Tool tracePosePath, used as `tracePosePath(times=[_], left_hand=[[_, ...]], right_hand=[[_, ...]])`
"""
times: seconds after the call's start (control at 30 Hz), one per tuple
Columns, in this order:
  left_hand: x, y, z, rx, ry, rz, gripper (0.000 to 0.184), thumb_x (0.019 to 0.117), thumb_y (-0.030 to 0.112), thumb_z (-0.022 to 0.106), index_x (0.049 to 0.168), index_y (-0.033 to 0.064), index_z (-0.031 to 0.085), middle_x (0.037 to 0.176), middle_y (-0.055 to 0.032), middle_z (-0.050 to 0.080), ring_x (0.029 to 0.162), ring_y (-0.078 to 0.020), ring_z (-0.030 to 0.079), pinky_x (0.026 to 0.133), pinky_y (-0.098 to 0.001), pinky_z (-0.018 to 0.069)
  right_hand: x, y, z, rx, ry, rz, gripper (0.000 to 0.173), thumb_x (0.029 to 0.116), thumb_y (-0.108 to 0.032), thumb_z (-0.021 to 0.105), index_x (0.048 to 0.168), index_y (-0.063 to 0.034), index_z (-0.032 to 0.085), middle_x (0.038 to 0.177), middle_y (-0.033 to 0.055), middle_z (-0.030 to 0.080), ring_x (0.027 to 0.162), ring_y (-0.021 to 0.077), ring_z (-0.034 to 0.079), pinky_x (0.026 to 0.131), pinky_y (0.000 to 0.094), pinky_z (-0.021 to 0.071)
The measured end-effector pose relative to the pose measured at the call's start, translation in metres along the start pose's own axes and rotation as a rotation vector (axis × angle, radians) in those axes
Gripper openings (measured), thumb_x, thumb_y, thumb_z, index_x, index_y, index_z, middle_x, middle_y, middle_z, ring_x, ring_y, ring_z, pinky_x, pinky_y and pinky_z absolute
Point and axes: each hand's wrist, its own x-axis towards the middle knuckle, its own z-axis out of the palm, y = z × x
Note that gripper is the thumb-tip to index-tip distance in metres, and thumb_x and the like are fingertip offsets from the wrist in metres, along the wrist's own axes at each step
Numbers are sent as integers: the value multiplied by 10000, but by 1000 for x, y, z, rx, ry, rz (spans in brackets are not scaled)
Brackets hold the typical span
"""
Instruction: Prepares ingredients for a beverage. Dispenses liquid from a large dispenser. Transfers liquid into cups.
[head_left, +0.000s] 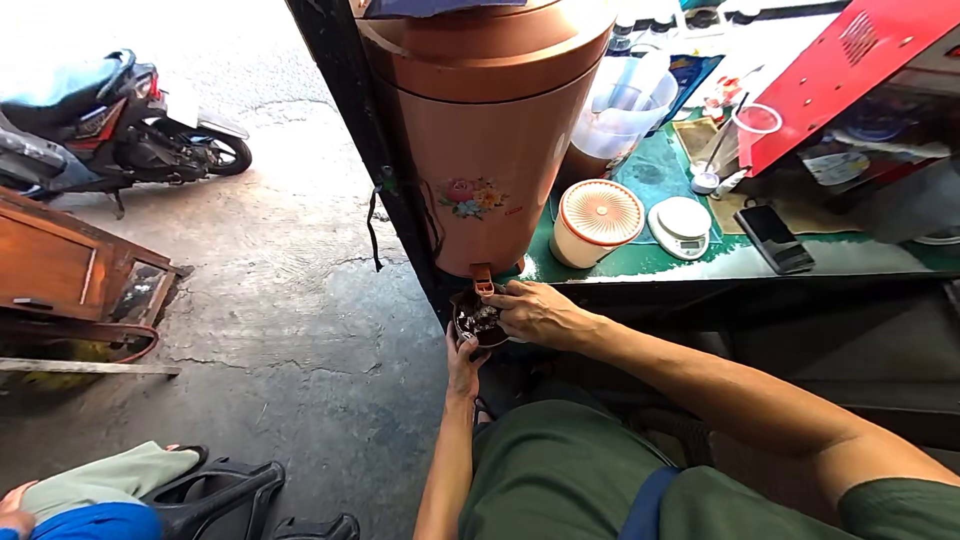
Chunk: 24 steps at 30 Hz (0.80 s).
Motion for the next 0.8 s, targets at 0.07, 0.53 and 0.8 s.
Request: tracePosePath(times=[0.07, 0.53, 0.8], left_hand=[[0, 0, 0, 2, 1, 0, 1184, 713, 410, 790, 1645, 220, 85, 1591, -210, 340, 1347, -395, 480, 973, -592, 508], [1, -1, 1, -15, -3, 6, 1231, 676, 430, 810, 1645, 218, 82, 1591, -205, 344, 1356, -394, 474, 976, -602, 506], [2, -1, 0, -26, -3, 8, 1245, 658, 442, 824, 1642, 217, 96, 1589, -202, 348, 1352, -393, 476, 976, -600, 507]], right_hand=[[0, 0, -2, -1, -19, -1, 283, 1010, -158, 533, 816, -19, 685, 1282, 108, 695, 1031, 314, 669, 807, 451, 554], [0, 1, -3, -8, -47, -9, 281, 1013, -156, 525, 825, -17, 681, 1278, 110, 693, 1037, 313, 665, 813, 447, 546], [1, 2, -2, -18, -58, -10, 288, 1019, -159, 517, 829, -17, 680, 1284, 104, 690, 1036, 310, 661, 807, 447, 542]])
